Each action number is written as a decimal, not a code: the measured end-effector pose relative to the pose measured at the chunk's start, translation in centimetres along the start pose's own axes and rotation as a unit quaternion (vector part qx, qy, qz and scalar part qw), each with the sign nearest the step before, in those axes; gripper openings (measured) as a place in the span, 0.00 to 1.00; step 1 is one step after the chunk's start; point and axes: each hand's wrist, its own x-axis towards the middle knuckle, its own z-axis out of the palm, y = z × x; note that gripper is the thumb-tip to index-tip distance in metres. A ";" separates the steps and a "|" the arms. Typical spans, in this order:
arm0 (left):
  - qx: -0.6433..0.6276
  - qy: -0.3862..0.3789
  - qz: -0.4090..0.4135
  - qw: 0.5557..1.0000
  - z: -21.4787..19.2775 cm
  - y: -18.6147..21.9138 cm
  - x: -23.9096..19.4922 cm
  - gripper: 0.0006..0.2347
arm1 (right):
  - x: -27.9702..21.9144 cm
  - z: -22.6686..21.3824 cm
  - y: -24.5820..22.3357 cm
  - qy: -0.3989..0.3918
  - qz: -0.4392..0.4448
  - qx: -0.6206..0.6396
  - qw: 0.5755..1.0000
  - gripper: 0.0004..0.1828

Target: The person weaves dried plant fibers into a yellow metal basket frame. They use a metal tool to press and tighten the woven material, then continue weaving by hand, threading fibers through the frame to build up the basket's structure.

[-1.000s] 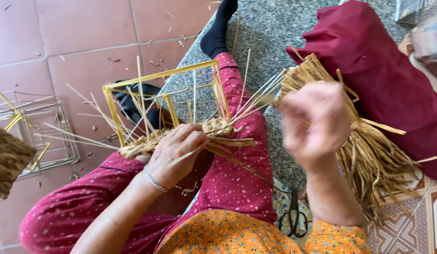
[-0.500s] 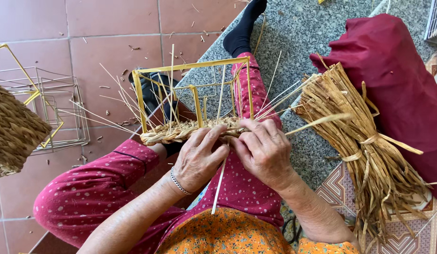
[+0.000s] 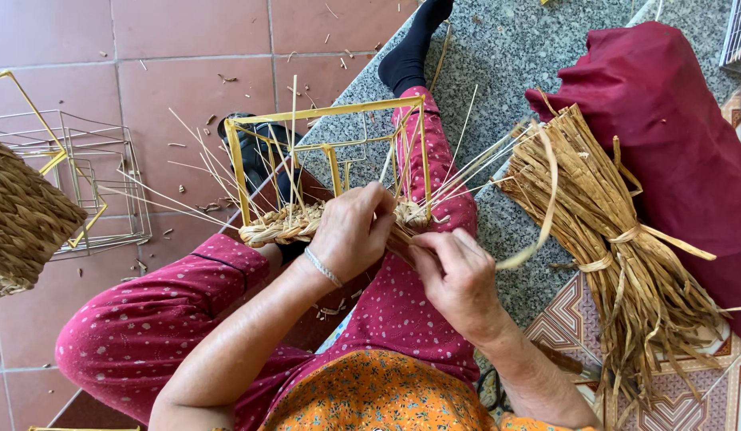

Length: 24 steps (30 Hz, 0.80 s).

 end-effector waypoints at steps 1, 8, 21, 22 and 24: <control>-0.027 -0.029 -0.030 0.999 -0.1 -0.1 0.5 0.07 | -0.6 -0.3 0.3 -0.004 0.030 0.040 0.999 0.06; -0.029 -0.066 -0.053 0.996 -0.3 -0.3 1.2 0.22 | 0.1 -0.6 5.6 0.002 0.095 0.080 0.992 0.10; -0.002 -0.065 0.042 0.997 -0.3 1.1 1.1 0.08 | 6.5 -1.8 0.9 0.021 0.024 0.098 0.995 0.03; -0.012 -0.068 0.043 0.997 -0.5 1.0 1.0 0.08 | 6.7 -1.9 0.6 0.029 0.005 0.087 0.996 0.03; -0.031 -0.074 0.043 0.996 -0.8 0.9 0.8 0.09 | 6.3 -2.1 -0.1 0.026 0.052 0.107 0.993 0.06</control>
